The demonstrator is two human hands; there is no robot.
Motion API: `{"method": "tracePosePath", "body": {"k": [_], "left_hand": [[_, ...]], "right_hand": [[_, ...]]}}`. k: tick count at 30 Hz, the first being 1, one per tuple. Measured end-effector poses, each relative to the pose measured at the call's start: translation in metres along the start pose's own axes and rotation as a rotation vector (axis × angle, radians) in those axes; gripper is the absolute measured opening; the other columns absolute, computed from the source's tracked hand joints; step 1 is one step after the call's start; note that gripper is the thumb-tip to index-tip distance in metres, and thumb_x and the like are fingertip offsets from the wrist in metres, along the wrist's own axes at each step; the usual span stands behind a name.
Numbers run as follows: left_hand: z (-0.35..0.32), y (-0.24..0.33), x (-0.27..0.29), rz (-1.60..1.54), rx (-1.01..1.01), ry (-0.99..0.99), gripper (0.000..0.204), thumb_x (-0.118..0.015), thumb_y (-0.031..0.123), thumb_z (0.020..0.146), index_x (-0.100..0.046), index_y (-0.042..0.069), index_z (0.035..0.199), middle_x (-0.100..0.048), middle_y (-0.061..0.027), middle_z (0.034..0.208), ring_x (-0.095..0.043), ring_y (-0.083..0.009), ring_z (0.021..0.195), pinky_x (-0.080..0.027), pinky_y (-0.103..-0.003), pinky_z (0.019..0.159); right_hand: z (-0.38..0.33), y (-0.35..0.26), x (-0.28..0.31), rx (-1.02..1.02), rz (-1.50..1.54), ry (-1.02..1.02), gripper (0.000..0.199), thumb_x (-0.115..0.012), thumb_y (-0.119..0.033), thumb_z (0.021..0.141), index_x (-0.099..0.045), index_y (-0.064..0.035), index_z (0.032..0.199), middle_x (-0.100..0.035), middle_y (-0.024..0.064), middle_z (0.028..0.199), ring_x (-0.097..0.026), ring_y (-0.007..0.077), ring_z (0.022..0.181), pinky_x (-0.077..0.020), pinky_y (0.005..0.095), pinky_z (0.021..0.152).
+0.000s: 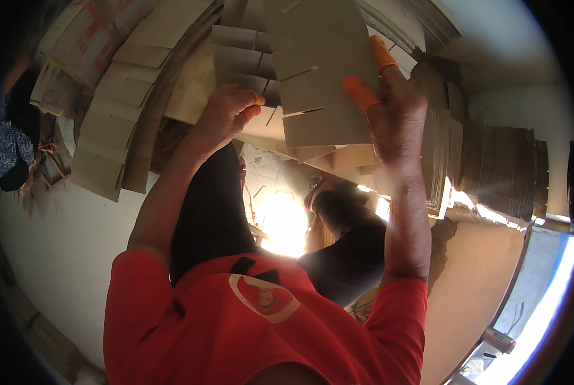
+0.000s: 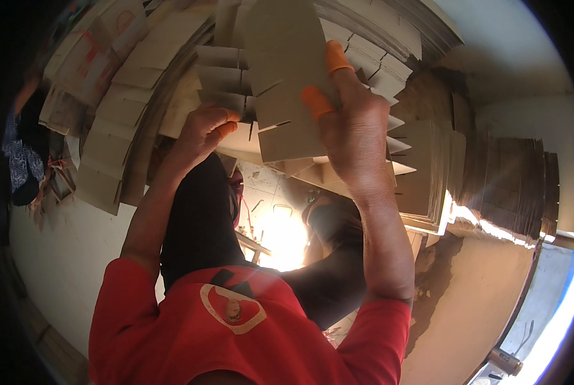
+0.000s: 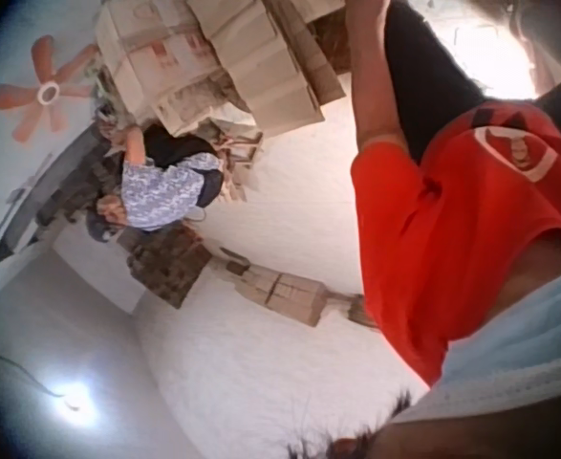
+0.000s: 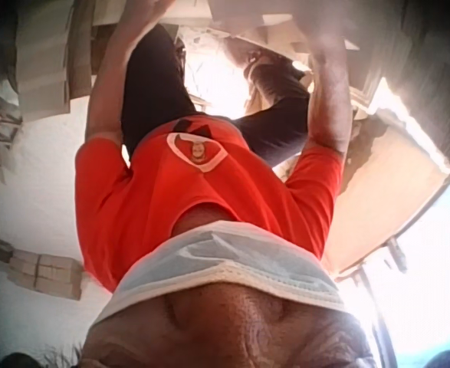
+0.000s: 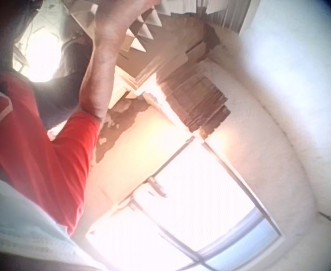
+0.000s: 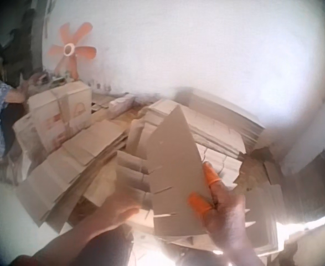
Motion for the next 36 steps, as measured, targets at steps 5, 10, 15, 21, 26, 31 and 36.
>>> {"method": "tracePosePath", "body": {"k": [5, 10, 15, 21, 26, 31, 36], "left_hand": [[-0.002, -0.003, -0.001, -0.011, -0.005, 0.020, 0.011, -0.068, -0.002, 0.073, -0.062, 0.001, 0.081, -0.063, -0.0114, 0.073, -0.054, -0.0279, 0.065, -0.044, -0.036, 0.069], [-0.001, -0.005, -0.002, -0.002, -0.018, 0.029, 0.011, -0.068, -0.003, 0.072, -0.061, 0.001, 0.080, -0.062, -0.0118, 0.072, -0.054, -0.0283, 0.066, -0.044, -0.037, 0.068], [-0.002, -0.005, -0.001, -0.025, 0.031, 0.013, 0.011, -0.068, -0.003, 0.072, -0.060, 0.000, 0.080, -0.062, -0.0121, 0.072, -0.055, -0.0283, 0.068, -0.045, -0.038, 0.066], [-0.001, -0.005, -0.001, -0.006, 0.044, 0.003, 0.010, -0.066, -0.002, 0.073, -0.060, 0.000, 0.080, -0.062, -0.0124, 0.071, -0.055, -0.0286, 0.069, -0.045, -0.038, 0.066], [0.001, -0.010, -0.004, 0.001, 0.049, -0.036, 0.009, -0.065, -0.001, 0.073, -0.062, 0.000, 0.080, -0.062, -0.0125, 0.072, -0.056, -0.0288, 0.071, -0.045, -0.038, 0.066], [0.003, -0.006, -0.006, -0.008, 0.067, -0.007, 0.009, -0.064, -0.002, 0.073, -0.062, 0.001, 0.081, -0.062, -0.0125, 0.073, -0.055, -0.0291, 0.071, -0.045, -0.038, 0.067], [0.003, -0.009, -0.007, 0.007, 0.069, -0.017, 0.011, -0.065, -0.002, 0.075, -0.064, 0.001, 0.085, -0.061, -0.0118, 0.075, -0.056, -0.0281, 0.073, -0.046, -0.037, 0.066]], "right_hand": [[0.002, 0.001, -0.005, -0.042, 0.047, -0.021, 0.055, -0.069, -0.001, 0.080, -0.050, -0.0018, 0.131, -0.064, -0.0008, 0.084, -0.051, 0.0020, 0.073, -0.0430, 0.0156, 0.067], [0.003, -0.006, -0.014, -0.036, -0.174, -0.040, 0.055, -0.070, -0.003, 0.080, -0.049, -0.0013, 0.131, -0.064, -0.0014, 0.083, -0.051, 0.0009, 0.072, -0.0429, 0.0156, 0.066], [0.007, -0.011, -0.016, -0.008, -0.126, -0.042, 0.053, -0.068, -0.003, 0.081, -0.049, -0.0003, 0.131, -0.069, 0.0066, 0.100, -0.058, 0.0044, 0.083, -0.0480, 0.0206, 0.075], [0.015, -0.015, -0.028, 0.080, -0.236, -0.152, 0.048, -0.063, -0.002, 0.083, -0.050, 0.0013, 0.129, -0.068, 0.0120, 0.101, -0.064, 0.0138, 0.078, -0.0526, 0.0246, 0.070], [0.021, -0.013, -0.044, -0.098, 0.009, -0.447, 0.054, -0.053, -0.001, 0.085, -0.037, -0.0021, 0.137, -0.062, 0.0109, 0.080, -0.055, 0.0139, 0.050, -0.0468, 0.0259, 0.043], [0.006, 0.017, -0.086, -0.130, -0.015, -0.542, 0.052, -0.051, -0.001, 0.085, -0.034, -0.0051, 0.135, -0.059, 0.0122, 0.073, -0.054, 0.0159, 0.048, -0.0468, 0.0296, 0.040], [0.002, 0.020, -0.088, -0.044, -0.003, -0.480, 0.033, -0.048, 0.001, 0.085, -0.040, 0.0013, 0.117, -0.058, 0.0153, 0.072, -0.056, 0.0200, 0.049, -0.0481, 0.0327, 0.040]]}}
Point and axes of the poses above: each hand's wrist, its own z-axis towards the middle knuckle, its own x-axis out of the back of the hand, y = z × x, the point moved 4 cm from there along z, towards the middle knuckle
